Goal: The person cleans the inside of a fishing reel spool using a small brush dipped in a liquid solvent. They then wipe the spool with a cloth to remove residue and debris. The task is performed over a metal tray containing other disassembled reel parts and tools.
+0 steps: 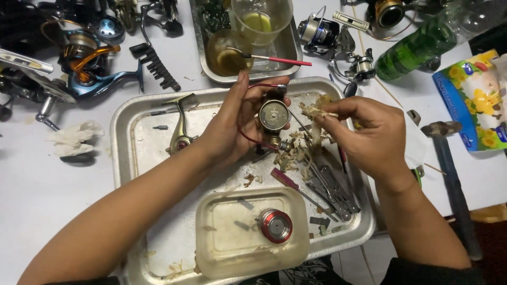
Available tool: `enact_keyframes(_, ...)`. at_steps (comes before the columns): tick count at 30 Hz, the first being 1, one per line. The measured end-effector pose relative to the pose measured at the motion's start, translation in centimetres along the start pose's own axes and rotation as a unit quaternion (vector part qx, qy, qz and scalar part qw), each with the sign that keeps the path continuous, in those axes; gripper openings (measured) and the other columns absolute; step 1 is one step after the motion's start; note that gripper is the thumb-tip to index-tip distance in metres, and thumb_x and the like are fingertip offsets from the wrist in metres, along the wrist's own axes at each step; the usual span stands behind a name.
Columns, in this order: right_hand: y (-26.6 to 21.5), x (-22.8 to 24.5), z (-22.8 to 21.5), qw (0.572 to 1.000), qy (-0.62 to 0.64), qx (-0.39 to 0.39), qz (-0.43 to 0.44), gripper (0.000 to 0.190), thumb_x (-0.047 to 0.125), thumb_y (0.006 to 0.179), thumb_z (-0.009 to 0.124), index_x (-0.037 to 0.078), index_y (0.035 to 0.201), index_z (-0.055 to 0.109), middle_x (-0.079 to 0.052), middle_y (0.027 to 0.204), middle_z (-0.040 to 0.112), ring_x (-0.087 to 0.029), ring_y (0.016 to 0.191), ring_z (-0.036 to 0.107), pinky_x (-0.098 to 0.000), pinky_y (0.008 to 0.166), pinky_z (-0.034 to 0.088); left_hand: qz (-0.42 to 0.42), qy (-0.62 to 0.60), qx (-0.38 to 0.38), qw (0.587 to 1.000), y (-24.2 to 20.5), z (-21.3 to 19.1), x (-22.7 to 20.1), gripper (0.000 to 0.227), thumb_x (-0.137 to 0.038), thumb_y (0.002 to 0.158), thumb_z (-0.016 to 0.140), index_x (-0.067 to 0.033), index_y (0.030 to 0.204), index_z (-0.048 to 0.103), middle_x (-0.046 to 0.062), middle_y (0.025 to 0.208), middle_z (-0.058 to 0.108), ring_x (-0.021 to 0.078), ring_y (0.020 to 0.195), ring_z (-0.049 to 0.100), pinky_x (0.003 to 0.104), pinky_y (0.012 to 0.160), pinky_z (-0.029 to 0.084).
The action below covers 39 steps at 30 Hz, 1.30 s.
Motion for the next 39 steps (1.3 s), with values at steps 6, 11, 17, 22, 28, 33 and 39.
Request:
enact_keyframes(6,1.2,3.9,2.7,0.985,-0.015,0.015,-0.170,0.008,-0.006,0.093,0.081,-0.010,0.098,0.075,-0.021,0.089,0.076,-0.026,0.077,0.074,-0.0317,0.072,0.062,-0.046,0.036,-0.049,0.997,-0.9,0.7,0.4,0.081,-0.065,0.086,0.032,-0.0094,0.142,0.053,0.022,0.133,0.061,0.0344,0.108,0.068,0.044,0.073,0.066)
enact_keyframes(11,0.6,4.1,4.8,0.973,-0.075,0.098,-0.197,0.021,-0.003,0.095,0.075,-0.004,0.116,0.074,-0.017,0.100,0.065,-0.029,0.088,0.063,-0.0373,0.079,0.053,-0.042,-0.016,-0.056,0.997,-0.7,-0.3,1.3,0.076,-0.064,0.088,0.037,-0.0103,0.138,0.056,0.014,0.112,0.061,0.0234,0.091,0.065,0.042,0.071,0.061)
enact_keyframes(17,0.9,4.0,5.3,0.975,-0.075,0.112,-0.176,0.015,-0.004,0.094,0.076,-0.003,0.109,0.075,-0.016,0.096,0.070,-0.026,0.083,0.067,-0.0368,0.077,0.055,-0.077,0.051,-0.046,0.995,-1.3,0.2,1.5,0.075,-0.063,0.088,0.031,-0.0164,0.144,0.050,0.017,0.125,0.063,0.0307,0.104,0.068,0.044,0.077,0.062)
enact_keyframes(22,1.5,5.0,6.3,0.960,-0.143,0.083,-0.227,0.008,0.000,0.095,0.078,-0.001,0.102,0.076,-0.015,0.095,0.069,-0.033,0.084,0.063,-0.0437,0.075,0.050,-0.044,0.083,-0.033,0.995,-0.9,-0.3,1.5,0.070,-0.059,0.091,0.031,-0.0146,0.142,0.049,0.016,0.131,0.062,0.0247,0.107,0.066,0.036,0.080,0.060)
enact_keyframes(28,1.8,5.3,6.5,0.957,-0.139,0.070,-0.245,0.005,0.009,0.097,0.083,0.007,0.102,0.081,-0.009,0.086,0.063,-0.028,0.075,0.054,-0.0409,0.066,0.042,-0.040,0.077,-0.034,0.996,-0.9,-0.7,1.4,0.071,-0.059,0.092,0.030,-0.0142,0.143,0.049,0.014,0.124,0.065,0.0242,0.098,0.070,0.034,0.072,0.061)
enact_keyframes(33,1.6,5.1,7.0,0.951,-0.129,0.150,-0.239,0.008,0.011,0.099,0.076,0.008,0.106,0.076,-0.007,0.087,0.055,-0.028,0.080,0.048,-0.0428,0.068,0.033,-0.046,0.076,-0.029,0.996,-1.4,-0.7,1.5,0.069,-0.059,0.095,0.029,-0.0170,0.147,0.047,0.008,0.103,0.066,0.0164,0.071,0.066,0.028,0.055,0.055)
enact_keyframes(39,1.4,5.2,6.7,0.936,-0.227,0.020,-0.268,0.001,0.021,0.101,0.081,0.020,0.100,0.081,-0.003,0.086,0.055,-0.026,0.081,0.047,-0.0426,0.077,0.028,-0.075,0.087,-0.064,0.991,-1.2,-1.3,2.1,0.068,-0.062,0.093,0.028,-0.0222,0.144,0.050,0.004,0.094,0.063,0.0151,0.058,0.057,0.028,0.050,0.049)
Point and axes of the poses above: each hand's wrist, its own y-axis towards the middle knuckle, its own z-axis out of the palm, x = y × z, the point moved 8 cm from there along y, towards the middle knuckle
